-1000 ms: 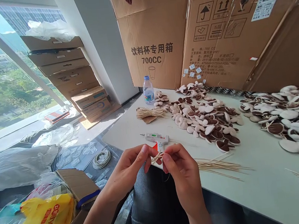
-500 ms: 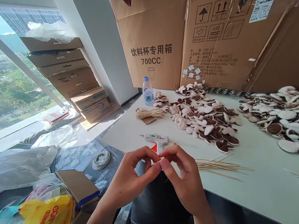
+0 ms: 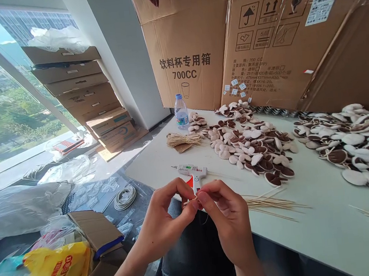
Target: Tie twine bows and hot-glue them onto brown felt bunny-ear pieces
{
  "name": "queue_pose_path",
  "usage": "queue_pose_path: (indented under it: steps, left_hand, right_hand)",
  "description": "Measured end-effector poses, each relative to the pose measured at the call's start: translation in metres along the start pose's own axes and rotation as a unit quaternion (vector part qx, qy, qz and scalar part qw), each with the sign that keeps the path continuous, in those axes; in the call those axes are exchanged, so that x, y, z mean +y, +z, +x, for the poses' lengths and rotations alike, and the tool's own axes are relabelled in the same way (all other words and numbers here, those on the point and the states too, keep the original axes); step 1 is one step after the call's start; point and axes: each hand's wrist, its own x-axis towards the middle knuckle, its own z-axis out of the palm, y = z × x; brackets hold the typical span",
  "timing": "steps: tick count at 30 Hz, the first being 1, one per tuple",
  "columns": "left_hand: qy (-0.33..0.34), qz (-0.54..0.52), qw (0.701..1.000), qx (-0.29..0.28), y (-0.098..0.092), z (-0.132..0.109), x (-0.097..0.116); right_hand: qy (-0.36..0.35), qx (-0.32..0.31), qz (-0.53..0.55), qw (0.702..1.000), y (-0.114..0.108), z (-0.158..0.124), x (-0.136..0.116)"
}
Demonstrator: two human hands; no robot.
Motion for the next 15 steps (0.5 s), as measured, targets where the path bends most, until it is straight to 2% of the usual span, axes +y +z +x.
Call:
queue_pose_path:
  steps: [15]
  left_hand:
    - [0.006,-0.001,1.0,0.015,0.0016,0.0007,-0.0039]
  right_hand:
    - [0.007,0.037,0.019,0.999,0.0063,-0.0012,0.0067]
